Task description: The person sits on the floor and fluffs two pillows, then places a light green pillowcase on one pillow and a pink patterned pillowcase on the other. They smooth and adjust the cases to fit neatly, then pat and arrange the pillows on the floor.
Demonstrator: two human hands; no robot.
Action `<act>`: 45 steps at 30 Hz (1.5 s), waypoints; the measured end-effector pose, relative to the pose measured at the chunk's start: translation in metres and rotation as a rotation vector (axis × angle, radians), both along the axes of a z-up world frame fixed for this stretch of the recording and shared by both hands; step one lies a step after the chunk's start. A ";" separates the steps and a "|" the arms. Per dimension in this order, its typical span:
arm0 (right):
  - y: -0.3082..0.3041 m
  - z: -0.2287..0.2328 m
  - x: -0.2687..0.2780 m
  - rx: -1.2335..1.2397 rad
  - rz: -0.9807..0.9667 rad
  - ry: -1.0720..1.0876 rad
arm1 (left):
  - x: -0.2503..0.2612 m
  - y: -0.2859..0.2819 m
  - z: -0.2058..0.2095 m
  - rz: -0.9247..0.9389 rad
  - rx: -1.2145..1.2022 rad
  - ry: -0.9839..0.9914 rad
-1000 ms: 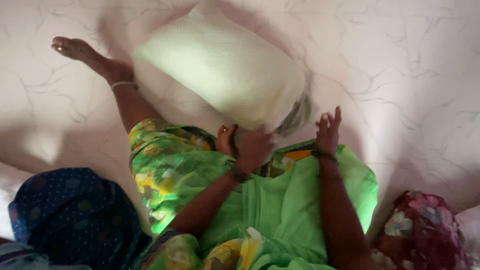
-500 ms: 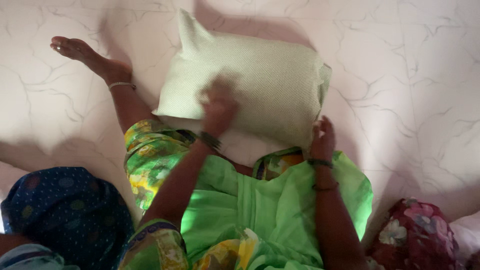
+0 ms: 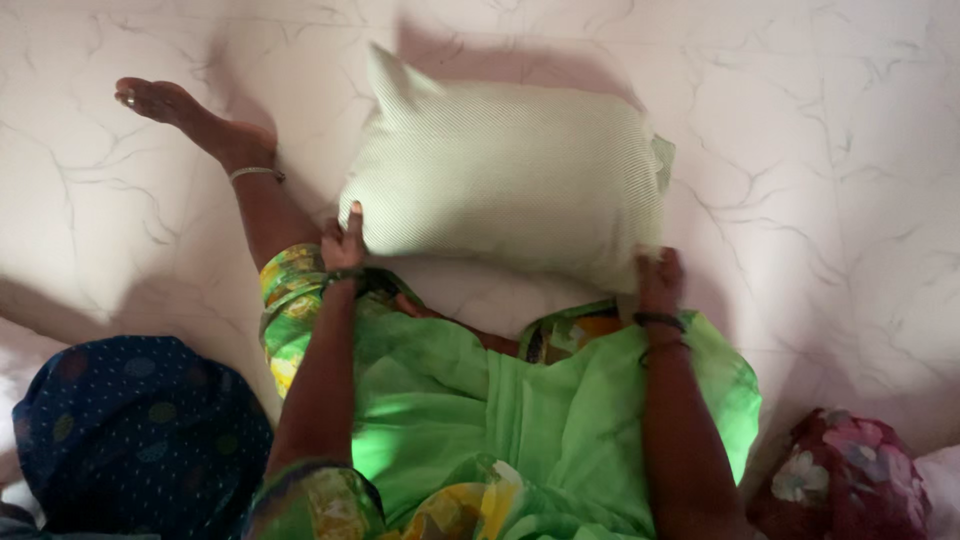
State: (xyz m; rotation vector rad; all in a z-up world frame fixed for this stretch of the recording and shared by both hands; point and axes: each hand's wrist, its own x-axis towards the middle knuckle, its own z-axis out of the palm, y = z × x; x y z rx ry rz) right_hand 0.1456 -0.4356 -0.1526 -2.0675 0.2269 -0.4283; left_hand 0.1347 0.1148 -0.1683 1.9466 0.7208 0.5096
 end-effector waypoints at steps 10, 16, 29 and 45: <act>-0.039 0.133 -0.073 -0.494 -0.166 -0.023 | -0.086 -0.042 0.154 -0.368 0.451 0.021; 0.077 0.151 -0.009 -0.814 0.534 -0.088 | -0.025 -0.138 0.161 -0.922 0.758 0.189; 0.135 0.088 0.113 -0.909 0.647 0.602 | 0.099 -0.162 0.102 -0.838 0.664 0.746; 0.116 0.053 0.182 -0.822 0.457 0.731 | 0.152 -0.140 0.077 -0.687 0.475 0.855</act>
